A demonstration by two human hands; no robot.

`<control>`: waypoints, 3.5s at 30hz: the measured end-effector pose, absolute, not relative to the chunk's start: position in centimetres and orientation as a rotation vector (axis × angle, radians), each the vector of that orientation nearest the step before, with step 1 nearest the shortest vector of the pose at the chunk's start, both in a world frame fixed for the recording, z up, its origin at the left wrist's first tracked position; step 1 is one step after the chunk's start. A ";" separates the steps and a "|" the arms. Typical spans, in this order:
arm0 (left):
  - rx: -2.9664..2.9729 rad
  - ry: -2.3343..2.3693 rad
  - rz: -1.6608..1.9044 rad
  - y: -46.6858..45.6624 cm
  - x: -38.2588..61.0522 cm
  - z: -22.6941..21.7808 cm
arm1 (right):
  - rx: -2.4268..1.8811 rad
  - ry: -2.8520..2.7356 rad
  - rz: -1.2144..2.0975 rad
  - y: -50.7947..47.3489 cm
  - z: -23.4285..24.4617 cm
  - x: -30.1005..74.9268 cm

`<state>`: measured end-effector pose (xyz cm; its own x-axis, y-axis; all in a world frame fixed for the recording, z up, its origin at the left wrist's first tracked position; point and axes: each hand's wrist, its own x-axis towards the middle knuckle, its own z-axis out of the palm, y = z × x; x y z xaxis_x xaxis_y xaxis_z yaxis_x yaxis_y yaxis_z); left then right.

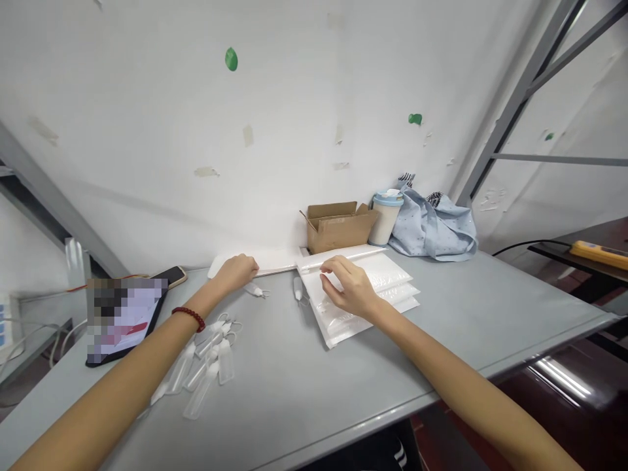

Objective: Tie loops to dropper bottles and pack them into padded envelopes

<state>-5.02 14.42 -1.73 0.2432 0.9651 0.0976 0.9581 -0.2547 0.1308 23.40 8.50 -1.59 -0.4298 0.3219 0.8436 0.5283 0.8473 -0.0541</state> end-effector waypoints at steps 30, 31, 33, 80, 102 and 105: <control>3.542 0.415 1.405 -0.1 1.7 -0.9 | -0.714 -2.395 -0.197 3.6 -0.2 21.8; 3.560 0.405 1.383 -0.3 1.8 -0.8 | -0.767 -2.413 -0.135 3.4 0.0 21.9; 3.604 0.459 1.350 -0.6 2.1 -0.7 | -0.846 -2.433 0.003 3.4 0.2 22.0; 2.463 1.847 0.778 4.4 -5.2 -2.7 | -0.679 -2.337 -0.006 2.5 -0.2 21.8; 1.988 1.617 1.123 2.9 -3.8 0.3 | -0.939 -2.219 0.188 1.2 -0.3 21.3; 1.506 1.332 1.543 1.6 -3.5 2.1 | -0.952 -2.229 0.216 1.2 -0.3 21.2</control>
